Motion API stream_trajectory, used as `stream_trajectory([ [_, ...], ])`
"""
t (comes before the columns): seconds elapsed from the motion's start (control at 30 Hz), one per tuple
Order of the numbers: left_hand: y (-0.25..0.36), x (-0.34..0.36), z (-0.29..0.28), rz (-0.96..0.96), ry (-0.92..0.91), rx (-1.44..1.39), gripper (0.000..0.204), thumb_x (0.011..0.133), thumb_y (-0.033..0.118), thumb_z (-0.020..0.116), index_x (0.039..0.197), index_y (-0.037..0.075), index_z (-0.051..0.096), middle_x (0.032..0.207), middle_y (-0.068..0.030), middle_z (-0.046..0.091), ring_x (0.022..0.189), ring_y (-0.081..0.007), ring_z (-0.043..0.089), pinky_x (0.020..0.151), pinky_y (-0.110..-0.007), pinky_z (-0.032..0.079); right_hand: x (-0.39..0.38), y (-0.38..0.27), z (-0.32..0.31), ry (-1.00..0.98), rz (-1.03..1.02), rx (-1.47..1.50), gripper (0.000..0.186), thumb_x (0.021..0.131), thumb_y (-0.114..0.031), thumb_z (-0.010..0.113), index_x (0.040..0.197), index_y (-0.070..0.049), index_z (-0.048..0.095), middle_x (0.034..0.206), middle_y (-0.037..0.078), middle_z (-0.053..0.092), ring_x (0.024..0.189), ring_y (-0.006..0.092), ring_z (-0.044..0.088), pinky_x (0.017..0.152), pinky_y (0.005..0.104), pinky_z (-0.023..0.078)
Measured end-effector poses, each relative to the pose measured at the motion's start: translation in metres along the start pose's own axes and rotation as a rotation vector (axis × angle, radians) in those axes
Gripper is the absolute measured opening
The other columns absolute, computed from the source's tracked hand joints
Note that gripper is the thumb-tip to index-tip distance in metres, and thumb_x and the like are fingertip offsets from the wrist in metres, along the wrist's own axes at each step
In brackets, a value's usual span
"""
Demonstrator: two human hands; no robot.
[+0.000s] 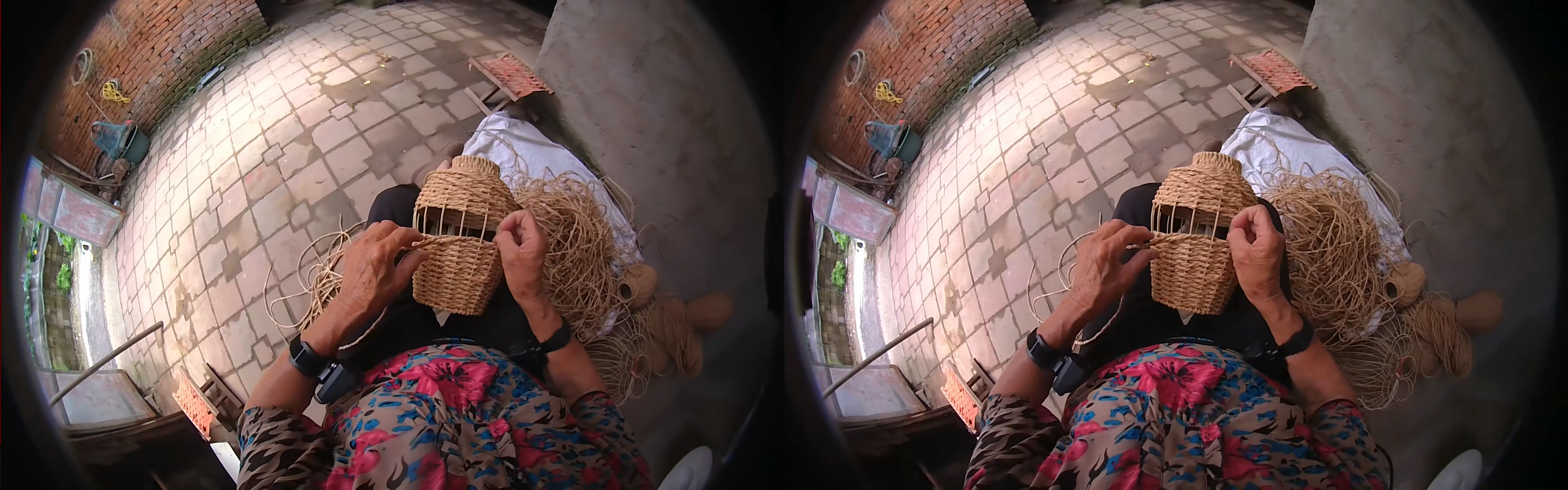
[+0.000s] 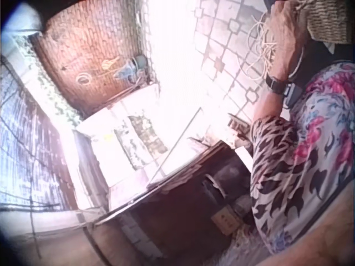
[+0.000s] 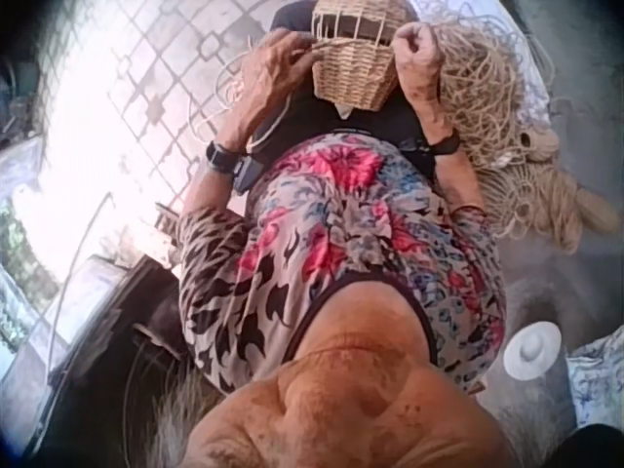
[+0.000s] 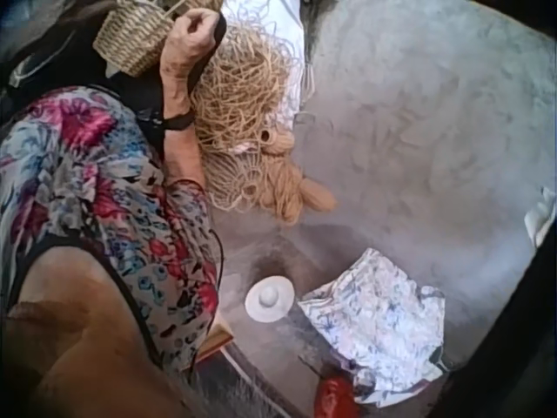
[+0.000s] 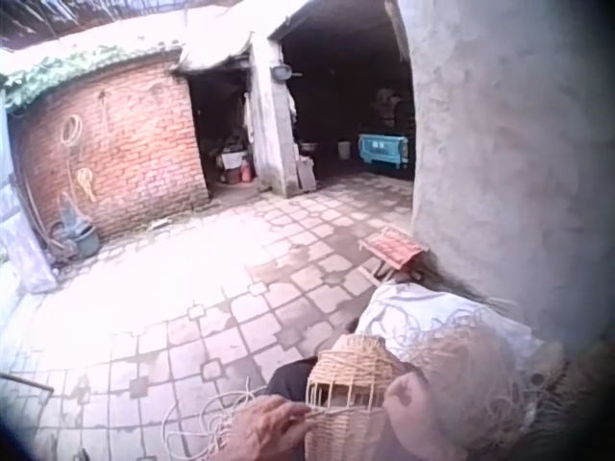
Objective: The recorder is weaving a basket out of natural fiber twine.
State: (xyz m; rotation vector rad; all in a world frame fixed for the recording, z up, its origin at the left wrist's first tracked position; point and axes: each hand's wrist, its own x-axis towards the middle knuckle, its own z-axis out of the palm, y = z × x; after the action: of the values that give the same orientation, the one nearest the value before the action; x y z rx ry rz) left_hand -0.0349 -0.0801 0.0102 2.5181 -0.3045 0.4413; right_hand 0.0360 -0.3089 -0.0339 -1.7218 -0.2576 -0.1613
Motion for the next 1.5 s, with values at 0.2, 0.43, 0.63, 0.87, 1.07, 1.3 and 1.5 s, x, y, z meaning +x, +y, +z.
stream_trajectory([
  [0.2,-0.011,0.005,0.007,0.04,0.005,-0.033,0.014,0.08,0.011,0.067,0.093,0.009,0.066,0.077,-0.0097,0.058,0.074,-0.0305,0.059,0.063,-0.04,0.047,-0.005,-0.002,-0.006,-0.001,-0.053,-0.039,0.007,0.084,0.004,0.055,0.084,-0.002,0.053,0.071,-0.003,0.049,0.062,0.0028,0.045,0.055,0.0204,0.04],
  [0.43,0.011,0.001,0.009,0.21,0.095,0.116,0.013,0.077,0.014,0.07,0.089,0.011,0.066,0.072,-0.005,0.051,0.07,-0.0249,0.056,0.059,-0.039,0.045,-0.009,-0.006,-0.007,-0.007,-0.054,-0.011,0.006,0.084,0.003,0.055,0.084,-0.002,0.053,0.07,-0.003,0.049,0.063,0.0031,0.046,0.056,0.0205,0.04],
  [0.63,0.021,-0.011,0.01,0.11,0.012,0.07,0.011,0.08,0.015,0.069,0.088,0.01,0.065,0.076,-0.004,0.057,0.068,-0.0219,0.056,0.058,-0.037,0.045,-0.009,-0.007,-0.011,-0.02,-0.058,-0.038,0.006,0.084,0.003,0.055,0.084,-0.002,0.053,0.07,-0.004,0.048,0.062,0.003,0.044,0.055,0.0208,0.039],
  [0.87,0.008,-0.032,0.012,-1.034,-0.115,-1.558,0.043,0.091,0.029,0.064,0.123,0.007,0.047,0.095,-0.0037,0.066,0.064,-0.003,0.049,0.06,-0.021,0.043,-0.008,-0.005,-0.012,-0.04,-0.074,-0.024,0.006,0.083,0.004,0.054,0.083,-0.002,0.052,0.069,-0.003,0.048,0.061,0.0029,0.044,0.054,0.0209,0.039],
  [1.07,0.009,-0.036,0.026,-0.776,0.146,-1.263,0.043,0.09,0.025,0.065,0.126,0.008,0.05,0.118,-0.0126,0.06,0.091,-0.0171,0.058,0.078,-0.03,0.048,-0.007,-0.005,-0.013,-0.057,-0.087,-0.043,0.006,0.083,0.003,0.054,0.083,-0.003,0.052,0.068,-0.003,0.048,0.06,0.0031,0.043,0.053,0.0209,0.039],
  [1.3,-0.021,-0.034,0.009,-0.126,0.33,0.301,0.02,0.08,0.013,0.067,0.1,0.007,0.067,0.125,-0.0142,0.057,0.11,-0.0315,0.054,0.094,-0.042,0.037,-0.01,-0.005,-0.013,-0.045,-0.12,-0.081,0.007,0.084,0.004,0.054,0.083,-0.003,0.051,0.068,-0.003,0.047,0.059,0.0035,0.043,0.052,0.0215,0.038],
  [1.5,-0.009,-0.027,0.028,-0.214,0.028,0.043,0.026,0.092,0.032,0.057,0.098,0.009,0.066,0.082,-0.0061,0.063,0.075,-0.0281,0.058,0.072,-0.04,0.041,-0.009,-0.007,-0.013,-0.049,-0.091,-0.042,0.007,0.084,0.004,0.054,0.083,-0.003,0.052,0.068,-0.003,0.047,0.059,0.0035,0.043,0.052,0.0218,0.038],
])
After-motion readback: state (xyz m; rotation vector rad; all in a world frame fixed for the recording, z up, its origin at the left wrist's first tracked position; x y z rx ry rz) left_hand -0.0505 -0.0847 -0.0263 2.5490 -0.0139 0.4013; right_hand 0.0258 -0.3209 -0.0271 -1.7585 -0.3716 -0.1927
